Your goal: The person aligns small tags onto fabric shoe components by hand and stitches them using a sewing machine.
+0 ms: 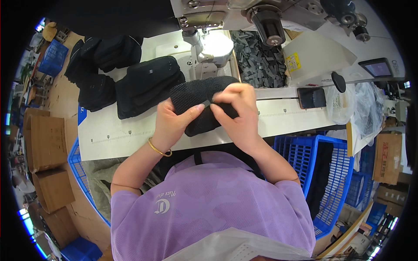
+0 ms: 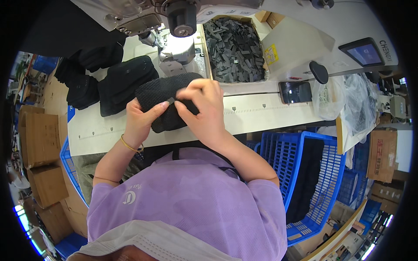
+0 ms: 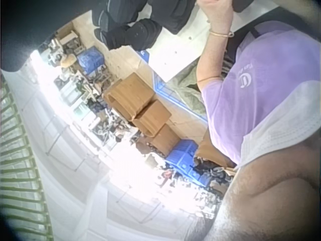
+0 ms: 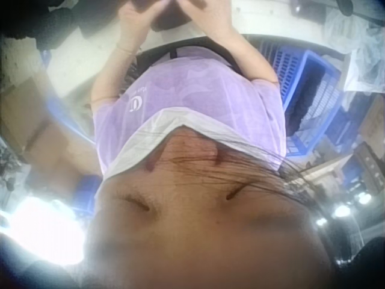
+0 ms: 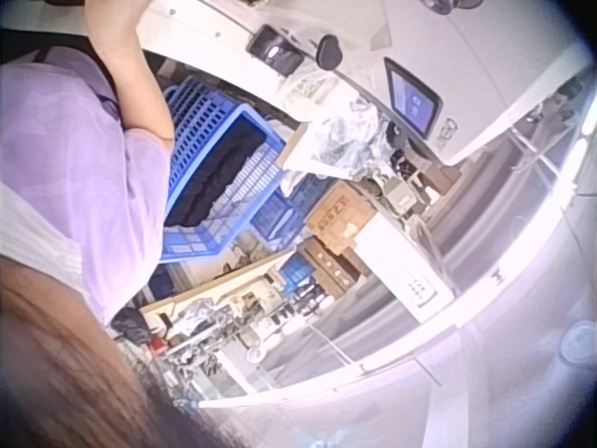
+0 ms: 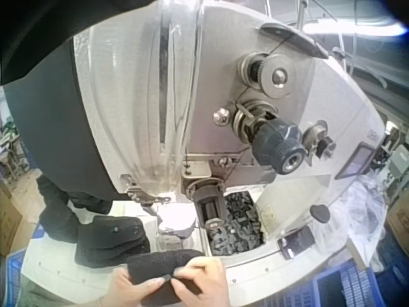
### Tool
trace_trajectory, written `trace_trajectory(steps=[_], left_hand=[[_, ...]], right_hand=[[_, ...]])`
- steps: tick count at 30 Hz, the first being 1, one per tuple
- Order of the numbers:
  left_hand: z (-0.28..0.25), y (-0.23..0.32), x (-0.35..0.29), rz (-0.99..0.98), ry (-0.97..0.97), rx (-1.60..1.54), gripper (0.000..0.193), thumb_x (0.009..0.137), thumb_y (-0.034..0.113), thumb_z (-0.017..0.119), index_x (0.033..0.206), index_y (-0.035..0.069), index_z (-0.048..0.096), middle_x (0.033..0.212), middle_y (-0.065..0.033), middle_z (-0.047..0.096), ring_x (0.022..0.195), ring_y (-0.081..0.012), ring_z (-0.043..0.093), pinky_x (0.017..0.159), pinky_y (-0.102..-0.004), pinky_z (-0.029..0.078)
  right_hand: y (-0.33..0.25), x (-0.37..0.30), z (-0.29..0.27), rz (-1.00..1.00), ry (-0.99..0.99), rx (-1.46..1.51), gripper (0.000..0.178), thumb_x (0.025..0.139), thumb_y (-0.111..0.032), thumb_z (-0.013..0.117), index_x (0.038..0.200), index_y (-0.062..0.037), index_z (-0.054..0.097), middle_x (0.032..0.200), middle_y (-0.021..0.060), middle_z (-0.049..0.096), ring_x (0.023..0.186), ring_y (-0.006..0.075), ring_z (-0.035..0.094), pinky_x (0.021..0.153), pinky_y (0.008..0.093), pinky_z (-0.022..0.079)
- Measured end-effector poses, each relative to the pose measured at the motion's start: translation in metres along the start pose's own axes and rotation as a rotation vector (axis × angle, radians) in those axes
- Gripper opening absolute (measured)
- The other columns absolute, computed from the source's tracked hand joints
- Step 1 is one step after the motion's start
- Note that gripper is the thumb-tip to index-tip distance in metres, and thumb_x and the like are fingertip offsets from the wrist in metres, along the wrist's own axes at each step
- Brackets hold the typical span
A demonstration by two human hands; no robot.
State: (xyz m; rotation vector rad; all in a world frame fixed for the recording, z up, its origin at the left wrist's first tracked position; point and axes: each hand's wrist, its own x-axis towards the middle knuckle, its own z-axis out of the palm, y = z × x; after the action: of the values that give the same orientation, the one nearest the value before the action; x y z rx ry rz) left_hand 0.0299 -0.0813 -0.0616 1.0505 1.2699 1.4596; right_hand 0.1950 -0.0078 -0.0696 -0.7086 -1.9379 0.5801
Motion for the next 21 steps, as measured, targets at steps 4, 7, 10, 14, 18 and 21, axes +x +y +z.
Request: trace_trajectory(steps=[4, 7, 10, 14, 18, 21], left_hand=[[-0.006, 0.009, 0.000, -0.067, 0.054, -0.110, 0.021, 0.080, 0.004, 0.069, 0.099, -0.003, 0.063, 0.092, -0.0066, 0.067, 0.079, -0.0097, 0.062, 0.072, -0.0241, 0.052], [-0.010, 0.015, 0.001, -0.094, 0.007, -0.134, 0.021, 0.080, 0.004, 0.069, 0.099, -0.003, 0.063, 0.093, -0.0073, 0.067, 0.079, -0.0100, 0.063, 0.073, -0.0246, 0.053], [-0.014, 0.021, 0.004, -0.111, -0.039, -0.090, 0.022, 0.079, 0.004, 0.070, 0.100, -0.003, 0.063, 0.093, -0.0076, 0.067, 0.079, -0.0101, 0.063, 0.074, -0.0249, 0.053], [-0.017, 0.024, 0.007, -0.176, -0.078, -0.055, 0.023, 0.079, 0.003, 0.070, 0.101, -0.003, 0.064, 0.092, -0.0079, 0.068, 0.079, -0.0106, 0.063, 0.074, -0.0250, 0.053], [-0.016, 0.023, 0.009, -0.221, -0.095, -0.094, 0.023, 0.078, 0.002, 0.070, 0.099, -0.004, 0.064, 0.091, -0.0084, 0.068, 0.079, -0.0113, 0.064, 0.074, -0.0254, 0.053], [-0.015, 0.023, 0.011, -0.264, -0.110, -0.158, 0.023, 0.077, 0.001, 0.071, 0.098, -0.004, 0.064, 0.091, -0.0090, 0.068, 0.078, -0.0118, 0.064, 0.073, -0.0259, 0.054]], right_hand=[[0.002, 0.004, -0.004, 0.372, 0.173, 0.591, 0.054, 0.077, -0.002, 0.067, 0.124, -0.0017, 0.042, 0.108, 0.0117, 0.052, 0.096, 0.0191, 0.054, 0.079, 0.0292, 0.046], [0.006, 0.003, -0.010, 0.892, -0.138, 1.147, 0.030, 0.086, -0.009, 0.062, 0.112, -0.0009, 0.052, 0.094, 0.0077, 0.061, 0.069, 0.0118, 0.061, 0.051, 0.0210, 0.048], [0.006, -0.003, -0.013, 0.835, -0.249, 1.017, 0.013, 0.086, -0.010, 0.062, 0.093, 0.0008, 0.061, 0.079, 0.0073, 0.063, 0.056, 0.0111, 0.056, 0.042, 0.0241, 0.044], [0.008, -0.005, -0.016, 0.798, -0.216, 0.966, 0.014, 0.086, -0.013, 0.065, 0.092, -0.0010, 0.062, 0.077, 0.0045, 0.064, 0.056, 0.0089, 0.058, 0.045, 0.0208, 0.047], [0.008, -0.004, -0.018, 0.803, -0.207, 0.933, 0.014, 0.085, -0.013, 0.066, 0.091, -0.0008, 0.064, 0.076, 0.0041, 0.064, 0.057, 0.0079, 0.059, 0.046, 0.0196, 0.048], [0.008, -0.004, -0.018, 0.799, -0.203, 0.920, 0.014, 0.084, -0.012, 0.066, 0.091, -0.0008, 0.064, 0.076, 0.0038, 0.065, 0.057, 0.0073, 0.059, 0.046, 0.0192, 0.048]])
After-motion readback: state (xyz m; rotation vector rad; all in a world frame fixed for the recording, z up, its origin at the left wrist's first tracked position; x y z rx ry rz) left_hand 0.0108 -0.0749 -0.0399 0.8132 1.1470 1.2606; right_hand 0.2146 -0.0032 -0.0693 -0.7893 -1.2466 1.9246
